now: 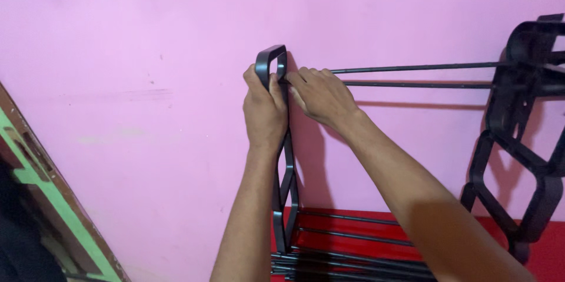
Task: The person disassembles a black metal wall-mounted rack by removing multiple horizontal rods one by one and placing them on a red table. The person also removes a yellow cloth from the rack and sets it aside. The rack is fully taken apart, leaving the frame and mounting bracket on the wall.
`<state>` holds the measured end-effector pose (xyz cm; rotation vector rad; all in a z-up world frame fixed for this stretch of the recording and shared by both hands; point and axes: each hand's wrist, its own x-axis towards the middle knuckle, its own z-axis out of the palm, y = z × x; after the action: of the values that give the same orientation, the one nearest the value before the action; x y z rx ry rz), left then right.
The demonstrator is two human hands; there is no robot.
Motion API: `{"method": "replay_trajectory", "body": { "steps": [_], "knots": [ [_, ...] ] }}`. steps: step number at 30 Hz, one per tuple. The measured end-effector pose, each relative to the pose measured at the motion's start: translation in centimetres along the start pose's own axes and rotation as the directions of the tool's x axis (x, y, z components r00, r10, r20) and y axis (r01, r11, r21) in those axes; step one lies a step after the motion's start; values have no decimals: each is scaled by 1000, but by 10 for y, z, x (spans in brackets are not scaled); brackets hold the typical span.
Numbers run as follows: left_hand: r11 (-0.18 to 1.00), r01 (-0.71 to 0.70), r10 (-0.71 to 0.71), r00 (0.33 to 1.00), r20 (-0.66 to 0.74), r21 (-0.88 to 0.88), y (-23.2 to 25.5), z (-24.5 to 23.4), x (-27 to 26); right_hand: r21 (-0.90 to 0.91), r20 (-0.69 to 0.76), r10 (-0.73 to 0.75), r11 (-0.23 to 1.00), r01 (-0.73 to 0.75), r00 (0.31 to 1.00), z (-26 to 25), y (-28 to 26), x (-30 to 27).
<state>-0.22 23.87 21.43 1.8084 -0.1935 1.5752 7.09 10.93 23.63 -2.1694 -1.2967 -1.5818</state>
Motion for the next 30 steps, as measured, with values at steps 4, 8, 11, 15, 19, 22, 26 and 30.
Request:
{"method": "replay_trajectory", "body": {
  "steps": [4,8,11,15,19,22,26,30],
  "knots": [
    [1000,-1,1,1000,-1,-9,5,4,-2,-8,0,63,998,-63,998,13,2,3],
    [998,-45,47,998,-31,37,6,4,-4,-83,2,54,995,-53,999,15,5,6],
    [1000,20,-20,1000,5,17,6,4,-2,-109,-5,28,994,-28,1000,11,8,5],
    [1000,1,-1,1000,-13,10,4,3,-2,-40,-96,-9,999,5,995,6,1,-14],
    [1000,-31,31,999,-26,7,0,4,-1,-78,109,-12,997,21,994,1,-18,-44],
    [998,-57,57,998,-32,17,-1,4,-1,-16,236,-68,997,74,969,-4,-48,-73],
    [997,-77,77,997,-6,-29,-5,4,1,237,423,-87,971,-18,902,-11,-94,-118],
    [994,-105,105,994,-9,-31,-7,6,2,256,550,-206,964,71,809,-4,-139,-159]
  ]
}}
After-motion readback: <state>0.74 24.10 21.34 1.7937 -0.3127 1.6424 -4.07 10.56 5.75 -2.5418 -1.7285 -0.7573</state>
